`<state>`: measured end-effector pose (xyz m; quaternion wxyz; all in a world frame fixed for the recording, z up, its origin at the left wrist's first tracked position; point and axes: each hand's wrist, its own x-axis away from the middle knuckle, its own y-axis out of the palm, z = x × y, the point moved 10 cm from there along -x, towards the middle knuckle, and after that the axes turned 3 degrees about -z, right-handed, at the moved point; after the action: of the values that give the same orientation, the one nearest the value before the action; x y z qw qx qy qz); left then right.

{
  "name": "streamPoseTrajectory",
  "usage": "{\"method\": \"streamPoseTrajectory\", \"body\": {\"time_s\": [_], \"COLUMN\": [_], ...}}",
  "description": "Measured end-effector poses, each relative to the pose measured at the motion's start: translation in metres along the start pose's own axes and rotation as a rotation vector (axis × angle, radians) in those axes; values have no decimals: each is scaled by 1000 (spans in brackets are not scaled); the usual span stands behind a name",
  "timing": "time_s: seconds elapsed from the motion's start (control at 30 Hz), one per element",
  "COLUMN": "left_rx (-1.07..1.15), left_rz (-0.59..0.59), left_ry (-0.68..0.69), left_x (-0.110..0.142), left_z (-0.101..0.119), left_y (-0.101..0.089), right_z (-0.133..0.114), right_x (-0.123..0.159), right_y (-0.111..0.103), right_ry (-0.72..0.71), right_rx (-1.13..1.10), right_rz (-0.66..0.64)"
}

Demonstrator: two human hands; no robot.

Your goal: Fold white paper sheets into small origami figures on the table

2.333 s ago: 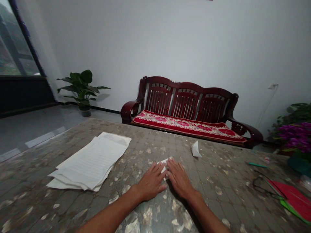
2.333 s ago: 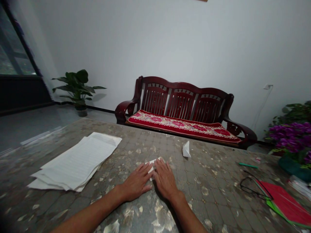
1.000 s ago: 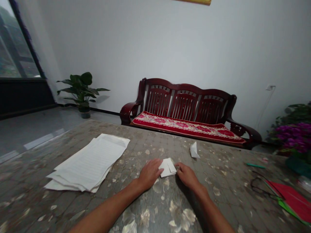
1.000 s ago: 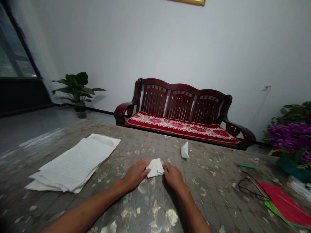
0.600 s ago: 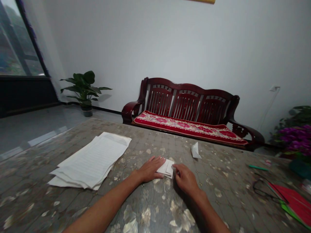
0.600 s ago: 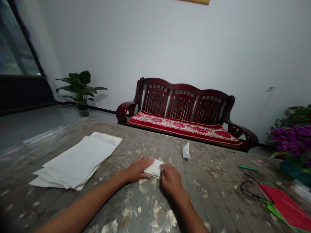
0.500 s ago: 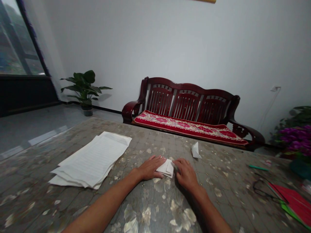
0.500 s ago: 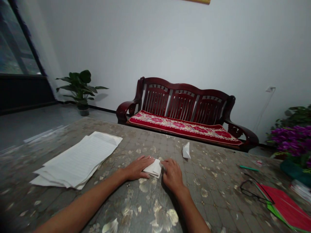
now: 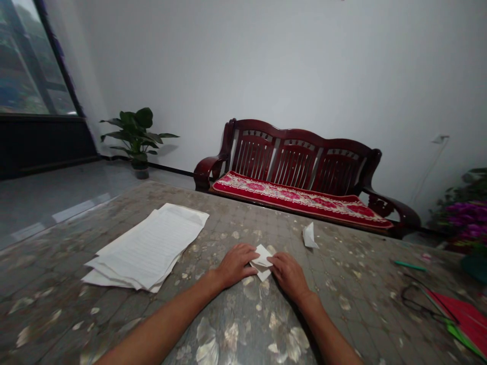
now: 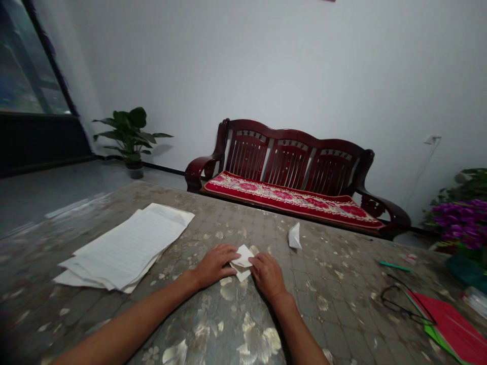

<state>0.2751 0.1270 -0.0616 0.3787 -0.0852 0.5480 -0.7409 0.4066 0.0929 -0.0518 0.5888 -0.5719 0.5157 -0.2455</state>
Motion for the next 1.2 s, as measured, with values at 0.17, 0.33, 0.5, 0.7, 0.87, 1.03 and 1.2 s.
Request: {"method": "streamPoseTrajectory", "body": {"time_s": [0.17, 0.33, 0.5, 0.7, 0.87, 1.03, 1.2], "left_rx": [23, 47, 59, 46, 18, 57, 76], "left_rz": [70, 68, 67, 95, 102, 93, 96], "left_ry": [-92, -191, -337, -457, -515, -522, -544], "left_x": [0, -3, -3, 0, 3, 6, 13], "left_z": [-6, -19, -34, -43, -49, -52, -49], "left_y": [-7, -10, -14, -21, -21, -17, -19], "right_z": [8, 23, 36, 46, 44, 44, 46], "right_x": [0, 0, 2, 2, 0, 2, 5], "right_y": [1, 5, 3, 4, 6, 5, 5], "right_ry": [53, 184, 316, 418, 428, 417, 408], "right_rx": [-65, -118, -159, -201, -136, -132, -204], "right_rz": [16, 31, 12, 7, 0, 20, 49]}}
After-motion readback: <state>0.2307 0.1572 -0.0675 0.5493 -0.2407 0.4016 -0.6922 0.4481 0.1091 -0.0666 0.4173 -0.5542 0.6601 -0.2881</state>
